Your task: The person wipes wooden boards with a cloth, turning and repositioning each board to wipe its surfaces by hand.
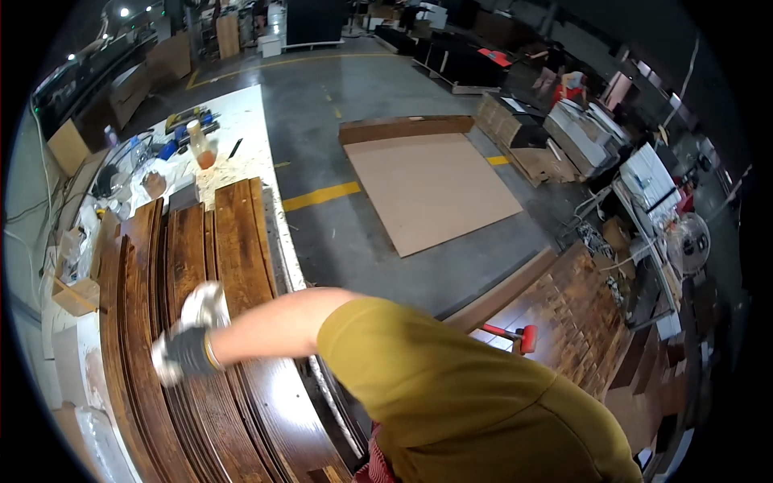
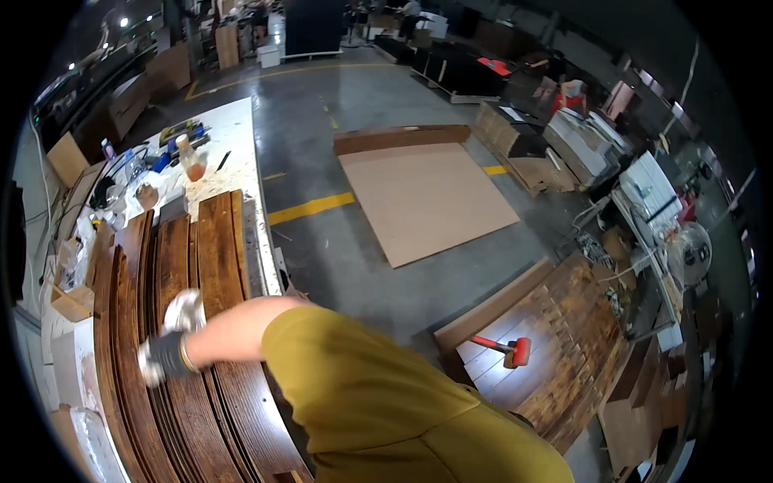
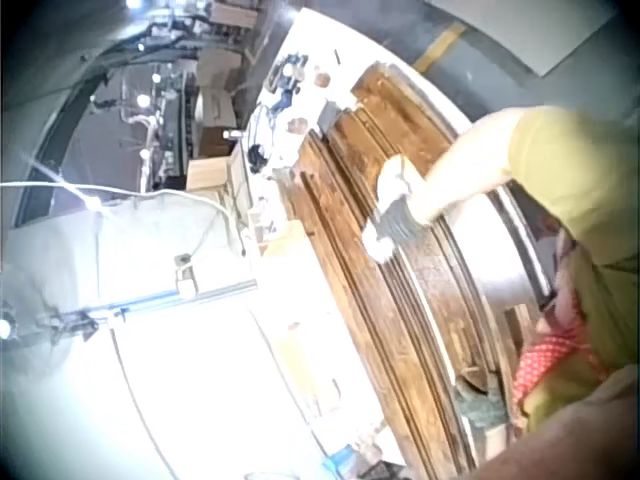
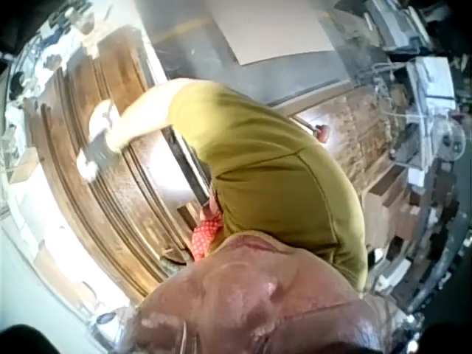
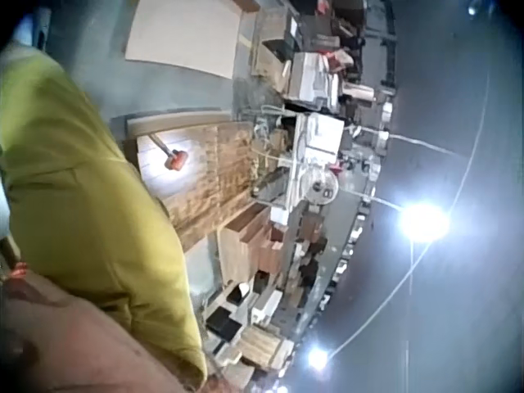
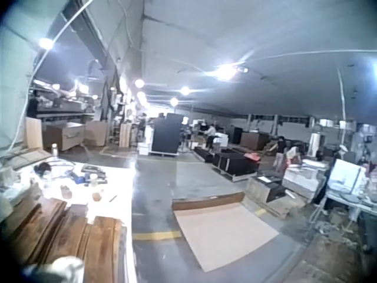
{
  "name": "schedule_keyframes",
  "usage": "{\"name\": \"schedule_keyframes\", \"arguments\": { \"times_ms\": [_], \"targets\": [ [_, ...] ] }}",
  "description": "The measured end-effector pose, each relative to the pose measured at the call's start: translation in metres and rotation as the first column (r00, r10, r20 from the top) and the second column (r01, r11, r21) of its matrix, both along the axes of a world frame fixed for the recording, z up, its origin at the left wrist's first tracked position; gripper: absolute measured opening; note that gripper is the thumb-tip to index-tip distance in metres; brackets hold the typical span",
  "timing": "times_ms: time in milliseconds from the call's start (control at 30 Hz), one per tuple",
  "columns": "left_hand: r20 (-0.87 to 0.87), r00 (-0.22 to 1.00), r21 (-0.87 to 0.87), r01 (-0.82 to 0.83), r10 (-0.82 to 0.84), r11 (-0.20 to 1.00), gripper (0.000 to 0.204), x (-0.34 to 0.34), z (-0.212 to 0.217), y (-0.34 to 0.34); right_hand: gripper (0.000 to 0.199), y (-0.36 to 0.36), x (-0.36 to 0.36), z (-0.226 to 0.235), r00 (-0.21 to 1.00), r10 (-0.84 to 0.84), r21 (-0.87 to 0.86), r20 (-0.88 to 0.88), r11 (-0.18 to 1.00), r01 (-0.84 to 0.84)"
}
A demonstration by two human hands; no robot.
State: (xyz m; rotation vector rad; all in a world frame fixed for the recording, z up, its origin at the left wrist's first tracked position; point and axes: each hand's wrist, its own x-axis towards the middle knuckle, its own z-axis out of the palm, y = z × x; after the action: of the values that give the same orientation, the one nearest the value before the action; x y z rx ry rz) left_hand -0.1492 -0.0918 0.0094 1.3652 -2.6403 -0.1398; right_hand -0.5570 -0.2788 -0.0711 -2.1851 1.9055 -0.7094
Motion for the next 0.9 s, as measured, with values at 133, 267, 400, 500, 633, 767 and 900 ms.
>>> {"name": "schedule_keyframes", "arguments": {
  "times_ms": [133,267,400,500,633,767,900],
  "targets": [
    [0.008,0.996,-0.065,0.090,-0.089,0.994,0.082,-0.002,0.005,-0.012,0.025,0.000,-0.043,0.015,0.925,-0.377,-0.064,0.032,0.923,0.379],
    [-0.001,0.998,-0.014,-0.060,0.060,0.998,0.078,0.078,-0.047,0.011,0.064,0.061,0.156,0.058,0.915,0.125,0.322,0.384,0.911,-0.260],
    [-0.122,0.988,0.042,0.105,-0.099,0.994,0.088,0.092,-0.029,0.019,0.068,0.137,0.181,0.153,0.845,0.192,0.242,0.499,0.905,-0.349],
    [0.089,0.996,0.089,-0.017,0.009,0.996,0.100,0.232,-0.005,0.071,0.050,0.170,0.230,0.162,0.756,0.022,0.279,0.654,0.922,-0.269],
    [0.186,0.937,0.126,-0.321,0.295,0.939,0.102,0.332,-0.013,0.127,0.038,0.148,0.281,0.096,0.600,0.145,0.259,0.787,0.805,-0.534],
    [0.188,0.908,0.103,-0.398,0.375,0.912,0.101,0.339,-0.009,0.137,0.021,0.222,0.459,0.082,0.736,0.665,0.363,0.126,0.659,-0.658],
    [0.130,0.896,0.163,-0.441,0.424,0.882,0.099,0.327,-0.013,0.126,0.024,0.231,0.521,0.071,0.563,0.816,0.322,0.128,0.503,-0.802]
  ]
}}
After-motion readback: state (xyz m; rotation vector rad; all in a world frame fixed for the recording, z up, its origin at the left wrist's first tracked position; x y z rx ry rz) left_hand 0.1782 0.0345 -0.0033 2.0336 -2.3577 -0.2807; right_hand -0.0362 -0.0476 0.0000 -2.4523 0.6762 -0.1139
